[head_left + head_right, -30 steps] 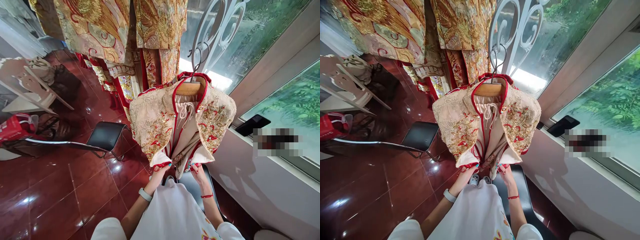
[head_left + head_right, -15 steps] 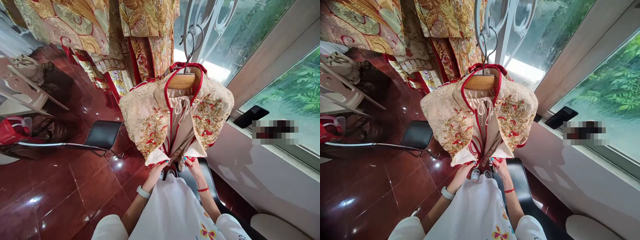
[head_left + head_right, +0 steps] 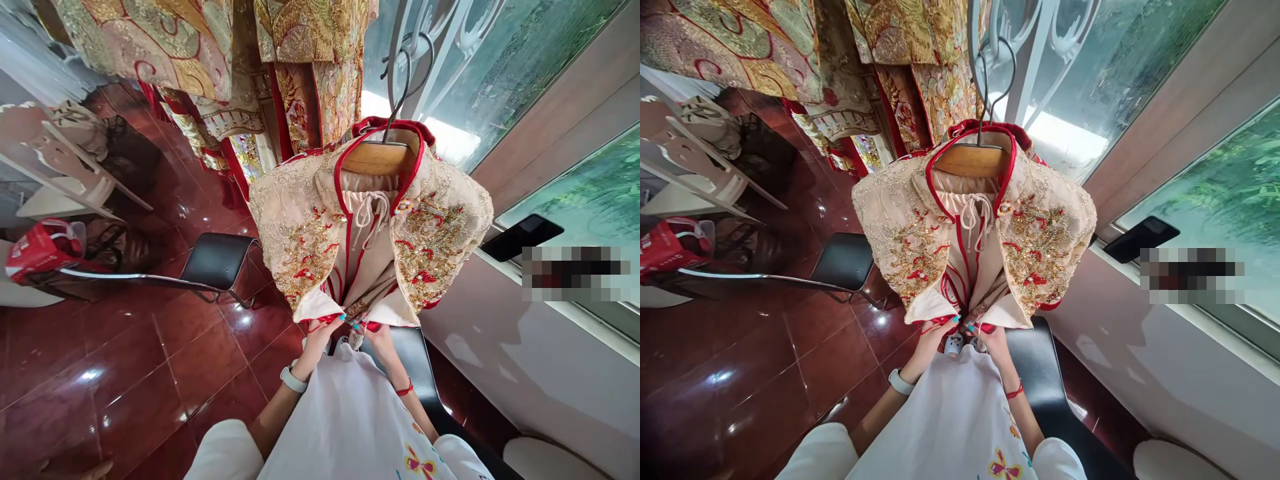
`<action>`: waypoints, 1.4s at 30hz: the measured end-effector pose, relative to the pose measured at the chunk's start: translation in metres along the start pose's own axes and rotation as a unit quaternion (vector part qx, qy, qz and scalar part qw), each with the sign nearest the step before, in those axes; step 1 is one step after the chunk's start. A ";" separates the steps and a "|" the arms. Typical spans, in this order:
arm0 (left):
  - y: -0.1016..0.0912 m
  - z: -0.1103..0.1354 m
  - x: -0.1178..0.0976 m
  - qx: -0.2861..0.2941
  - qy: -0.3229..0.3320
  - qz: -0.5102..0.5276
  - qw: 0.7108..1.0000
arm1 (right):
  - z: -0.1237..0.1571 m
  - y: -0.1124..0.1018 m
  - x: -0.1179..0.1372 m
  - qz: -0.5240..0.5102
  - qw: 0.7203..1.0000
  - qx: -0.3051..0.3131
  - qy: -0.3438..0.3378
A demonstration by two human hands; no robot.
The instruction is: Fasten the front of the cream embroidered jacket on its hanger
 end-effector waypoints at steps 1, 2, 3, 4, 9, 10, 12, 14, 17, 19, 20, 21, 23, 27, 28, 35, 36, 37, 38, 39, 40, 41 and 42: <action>-0.002 -0.001 0.003 -0.006 -0.007 0.007 1.000 | 0.000 -0.002 -0.001 -0.005 1.000 0.005 0.004; -0.005 -0.003 0.006 -0.014 -0.016 0.009 1.000 | -0.001 -0.007 -0.002 -0.017 1.000 0.004 0.002; -0.009 -0.005 0.010 -0.023 -0.024 0.008 0.999 | -0.003 -0.016 -0.001 -0.035 0.999 -0.005 -0.003; -0.012 -0.007 0.014 -0.029 -0.029 0.004 0.999 | -0.007 -0.027 -0.001 -0.055 0.998 -0.021 -0.008; -0.016 -0.019 0.025 -0.015 -0.019 -0.030 0.999 | -0.046 -0.097 -0.004 -0.085 0.989 -0.119 0.018; -0.015 -0.020 0.027 -0.009 -0.019 -0.036 0.999 | -0.054 -0.111 0.001 -0.089 0.986 -0.142 0.007; -0.012 -0.020 0.030 0.005 -0.025 -0.056 0.998 | -0.068 -0.133 0.018 -0.105 0.977 -0.180 -0.040; -0.005 -0.017 0.031 0.032 -0.035 -0.077 0.996 | -0.077 -0.142 0.035 -0.113 0.973 -0.186 -0.081; 0.007 -0.008 0.025 0.081 -0.039 -0.088 0.992 | -0.084 -0.135 0.049 -0.093 0.979 -0.154 -0.098; 0.012 -0.003 0.018 0.100 -0.037 -0.087 0.990 | -0.084 -0.126 0.050 -0.080 0.984 -0.135 -0.086; 0.013 -0.001 0.015 0.104 -0.036 -0.089 0.990 | -0.082 -0.122 0.051 -0.076 0.986 -0.127 -0.082; 0.015 0.000 0.013 0.108 -0.037 -0.091 0.989 | -0.080 -0.117 0.052 -0.073 0.987 -0.121 -0.079; 0.017 -0.001 0.012 0.107 -0.035 -0.090 0.990 | -0.073 -0.106 0.053 -0.072 0.989 -0.108 -0.073; 0.022 -0.003 0.019 0.095 -0.047 -0.046 0.993 | -0.056 -0.073 0.047 -0.057 0.997 -0.050 -0.018; 0.023 -0.002 0.021 0.093 -0.051 -0.034 0.994 | -0.050 -0.065 0.044 -0.049 0.998 -0.038 -0.003; 0.026 0.004 0.018 0.074 -0.021 -0.012 0.997 | -0.016 -0.033 0.030 0.017 0.996 -0.068 -0.046; 0.024 0.004 0.018 0.066 -0.017 -0.015 0.998 | -0.013 -0.030 0.029 0.029 0.995 -0.073 -0.057; 0.023 0.004 0.018 0.057 -0.014 -0.018 0.998 | -0.010 -0.027 0.028 0.041 0.994 -0.078 -0.069; 0.022 0.003 0.018 0.052 -0.013 -0.018 0.998 | -0.008 -0.025 0.026 0.051 0.992 -0.081 -0.078; 0.022 0.002 0.018 0.050 -0.012 -0.017 0.999 | -0.007 -0.022 0.024 0.059 0.991 -0.082 -0.083; 0.022 0.002 0.018 0.049 -0.011 -0.013 0.999 | -0.006 -0.019 0.021 0.064 0.991 -0.080 -0.083; 0.023 0.001 0.017 0.051 -0.010 -0.007 0.999 | -0.006 -0.016 0.017 0.067 0.992 -0.074 -0.079; 0.023 0.001 0.016 0.055 -0.010 0.000 0.998 | -0.006 -0.013 0.014 0.069 0.993 -0.067 -0.074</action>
Point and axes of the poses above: each hand's wrist, its own z-axis away from the middle knuckle, its own y-axis out of the palm, x = y × z, the point moved 10 cm from there along -z, towards the middle knuckle, and after that the axes turned 10 degrees about -z, right-handed, at the moved point
